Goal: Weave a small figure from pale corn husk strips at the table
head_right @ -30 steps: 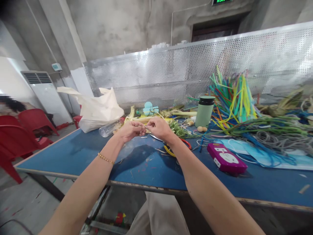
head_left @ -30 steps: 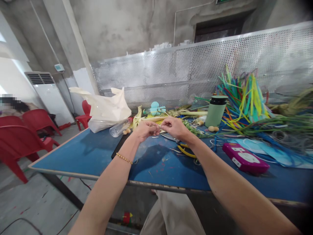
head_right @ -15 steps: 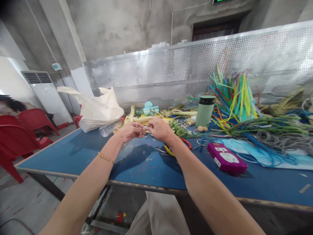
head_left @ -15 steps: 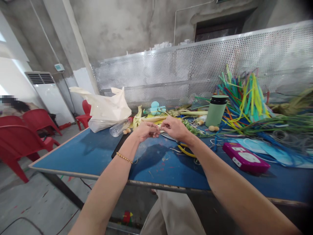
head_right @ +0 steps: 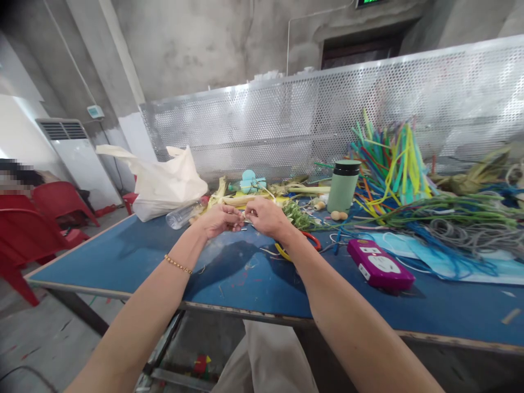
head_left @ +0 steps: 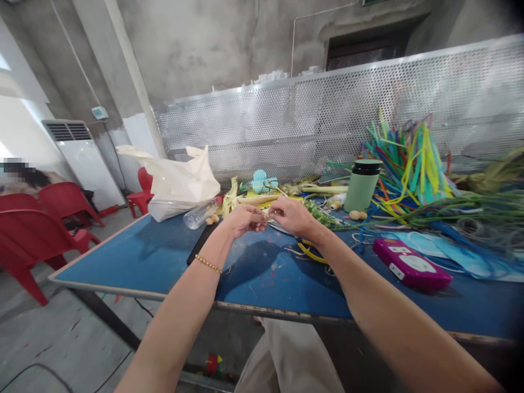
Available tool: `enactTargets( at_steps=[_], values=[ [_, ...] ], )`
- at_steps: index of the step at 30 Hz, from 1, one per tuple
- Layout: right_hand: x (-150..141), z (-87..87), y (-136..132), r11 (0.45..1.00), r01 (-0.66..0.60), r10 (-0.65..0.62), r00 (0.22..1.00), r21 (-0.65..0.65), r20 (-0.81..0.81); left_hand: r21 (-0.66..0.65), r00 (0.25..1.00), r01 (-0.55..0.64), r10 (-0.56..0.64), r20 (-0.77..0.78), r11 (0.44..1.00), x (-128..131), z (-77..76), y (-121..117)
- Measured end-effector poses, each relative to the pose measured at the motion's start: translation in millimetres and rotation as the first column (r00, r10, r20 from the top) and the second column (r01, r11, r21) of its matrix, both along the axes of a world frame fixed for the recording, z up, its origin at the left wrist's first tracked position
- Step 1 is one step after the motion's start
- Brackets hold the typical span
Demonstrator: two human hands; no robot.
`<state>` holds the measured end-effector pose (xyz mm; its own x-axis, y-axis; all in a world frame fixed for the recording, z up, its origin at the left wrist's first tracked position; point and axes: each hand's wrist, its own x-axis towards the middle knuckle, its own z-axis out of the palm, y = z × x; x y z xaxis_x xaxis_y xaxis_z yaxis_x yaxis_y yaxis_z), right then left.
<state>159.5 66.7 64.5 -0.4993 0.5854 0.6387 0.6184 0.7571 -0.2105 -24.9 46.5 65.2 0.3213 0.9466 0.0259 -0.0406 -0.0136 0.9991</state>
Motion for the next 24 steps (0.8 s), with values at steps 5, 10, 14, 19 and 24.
enactTargets(
  at_steps=[5,10,14,19,24],
  values=[
    [0.4,-1.8,0.9,1.000,-0.004,0.004,1.000,0.004,-0.003,-0.005,1.000,-0.005,0.005,0.013,1.000,-0.1,-0.4,0.7],
    [0.3,-2.6,1.6,1.000,-0.003,0.003,1.000,-0.009,-0.012,-0.001,1.000,0.006,-0.006,0.021,1.000,-1.3,-3.5,3.5],
    [0.7,-2.3,1.9,1.000,-0.006,0.006,1.000,-0.009,-0.021,0.004,0.999,0.029,-0.030,0.034,1.000,-2.1,-5.7,5.7],
    [2.1,-1.3,1.6,1.000,-0.002,0.002,1.000,-0.014,-0.004,-0.002,0.999,0.028,-0.028,0.031,1.000,-1.1,-3.4,3.3],
    [2.7,-1.3,1.5,1.000,-0.008,0.008,1.000,-0.022,-0.002,-0.006,0.999,0.030,-0.030,0.041,1.000,-0.5,-2.5,2.2]
  ],
)
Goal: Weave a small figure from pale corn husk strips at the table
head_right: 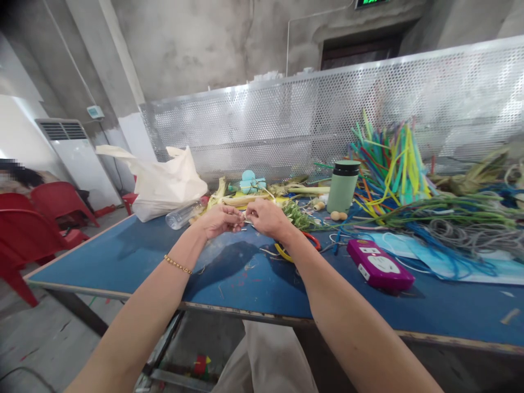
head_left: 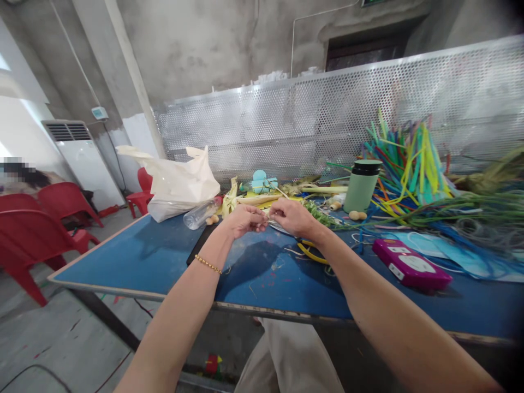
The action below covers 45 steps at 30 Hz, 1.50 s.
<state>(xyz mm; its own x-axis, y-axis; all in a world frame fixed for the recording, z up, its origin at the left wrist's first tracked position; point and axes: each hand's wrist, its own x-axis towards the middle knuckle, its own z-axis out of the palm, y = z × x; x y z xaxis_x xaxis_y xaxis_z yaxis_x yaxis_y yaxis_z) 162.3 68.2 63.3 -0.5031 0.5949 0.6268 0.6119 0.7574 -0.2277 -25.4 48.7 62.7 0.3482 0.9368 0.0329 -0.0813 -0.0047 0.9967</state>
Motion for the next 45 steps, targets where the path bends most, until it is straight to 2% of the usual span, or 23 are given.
enactTargets(
  at_steps=[19,24,29,35,45],
  values=[
    [-3,-0.3,0,1.000,-0.004,0.005,0.999,-0.018,0.035,-0.009,0.997,-0.006,0.005,-0.081,1.000,1,-4.0,4],
    [-4,6.6,-5,0.999,0.028,-0.030,0.996,-0.021,-0.080,-0.019,0.998,0.055,-0.055,-0.026,0.998,-1,-2.4,3],
    [-4,12.7,-10,0.988,0.005,-0.028,0.988,-0.153,-0.149,0.009,0.998,0.052,-0.053,0.042,0.999,-1,-1.0,2],
    [-5,14.3,-14,0.976,-0.002,-0.035,0.986,-0.217,-0.164,0.027,0.991,0.019,-0.023,0.132,0.999,2,-0.5,2],
    [-3,10.3,-9,0.980,-0.001,-0.026,0.990,-0.197,-0.135,0.013,0.990,0.011,-0.013,0.138,1.000,2,-1.4,4]
  ],
)
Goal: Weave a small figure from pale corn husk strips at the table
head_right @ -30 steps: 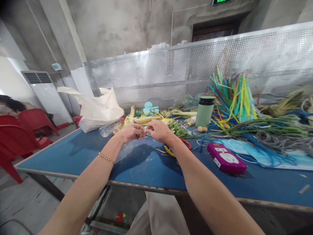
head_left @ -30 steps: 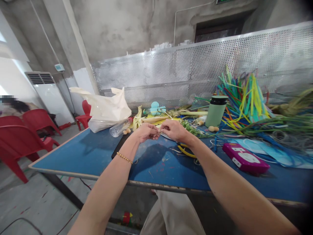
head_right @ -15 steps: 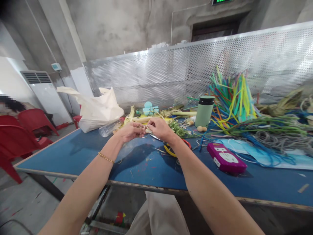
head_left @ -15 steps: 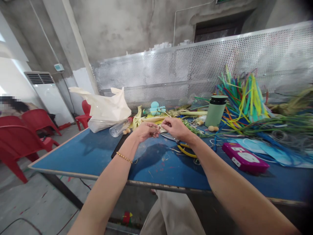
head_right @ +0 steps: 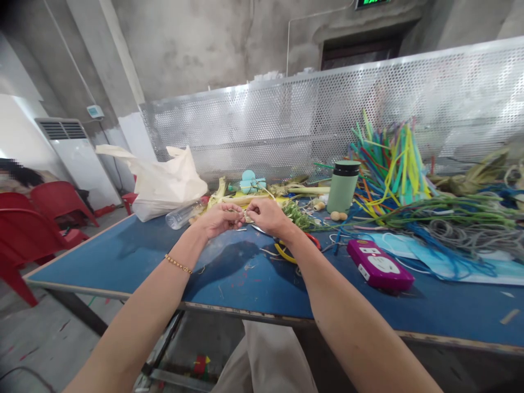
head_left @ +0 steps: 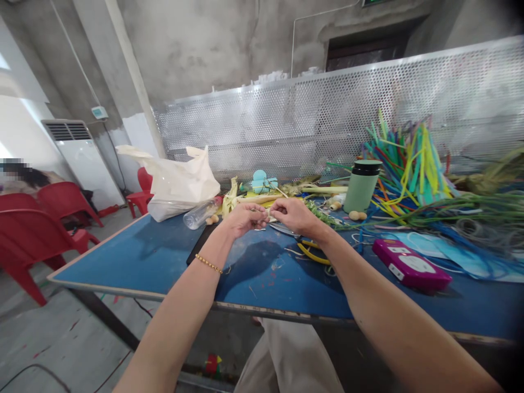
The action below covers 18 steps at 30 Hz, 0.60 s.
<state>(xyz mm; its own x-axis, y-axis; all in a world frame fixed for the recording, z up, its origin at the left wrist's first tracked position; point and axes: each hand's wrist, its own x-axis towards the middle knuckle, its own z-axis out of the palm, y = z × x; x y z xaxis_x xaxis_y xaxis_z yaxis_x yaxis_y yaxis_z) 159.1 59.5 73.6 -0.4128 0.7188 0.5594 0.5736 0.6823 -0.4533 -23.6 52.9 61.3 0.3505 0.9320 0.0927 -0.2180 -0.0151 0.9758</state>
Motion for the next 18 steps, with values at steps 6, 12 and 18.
enactTargets(
  at_steps=[6,12,18],
  values=[
    [0.2,0.6,-0.9,1.000,0.003,-0.003,1.000,-0.015,0.013,-0.041,1.000,0.013,-0.013,0.004,0.999,-0.4,-0.4,0.6],
    [1.9,0.1,0.7,0.998,-0.055,0.056,0.998,-0.003,0.031,-0.061,1.000,0.011,-0.012,-0.017,0.998,-1.2,-0.9,-0.3],
    [3.1,-0.6,2.6,0.998,-0.062,0.060,0.996,0.020,0.069,-0.080,0.999,-0.012,0.009,-0.035,0.997,-1.2,-0.7,-0.9]
  ],
)
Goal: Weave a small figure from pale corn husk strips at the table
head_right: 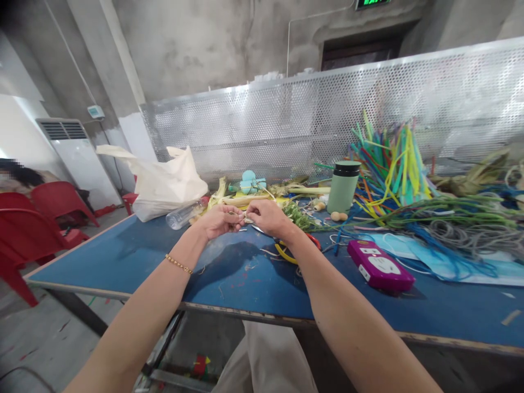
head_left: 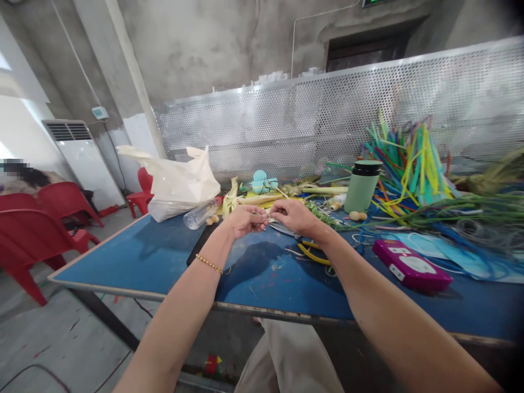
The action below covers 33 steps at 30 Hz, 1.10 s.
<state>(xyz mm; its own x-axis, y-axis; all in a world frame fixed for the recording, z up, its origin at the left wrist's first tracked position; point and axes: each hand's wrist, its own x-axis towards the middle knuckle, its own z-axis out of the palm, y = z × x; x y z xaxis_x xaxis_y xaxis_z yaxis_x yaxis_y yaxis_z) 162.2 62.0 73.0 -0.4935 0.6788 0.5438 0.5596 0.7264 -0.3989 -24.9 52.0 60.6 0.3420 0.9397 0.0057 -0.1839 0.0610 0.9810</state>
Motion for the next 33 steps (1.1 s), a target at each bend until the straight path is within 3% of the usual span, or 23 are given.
enactTargets(
  at_steps=[15,33],
  values=[
    [-1.2,0.6,-2.7,0.999,0.026,-0.027,0.999,0.027,0.030,-0.011,0.996,0.006,-0.007,-0.089,1.000,1.9,0.5,-2.2],
    [-2.7,2.5,-2.9,0.994,0.105,-0.106,0.994,0.028,0.031,-0.045,1.000,-0.006,0.007,0.030,0.999,5.0,2.7,-3.5]
  ],
)
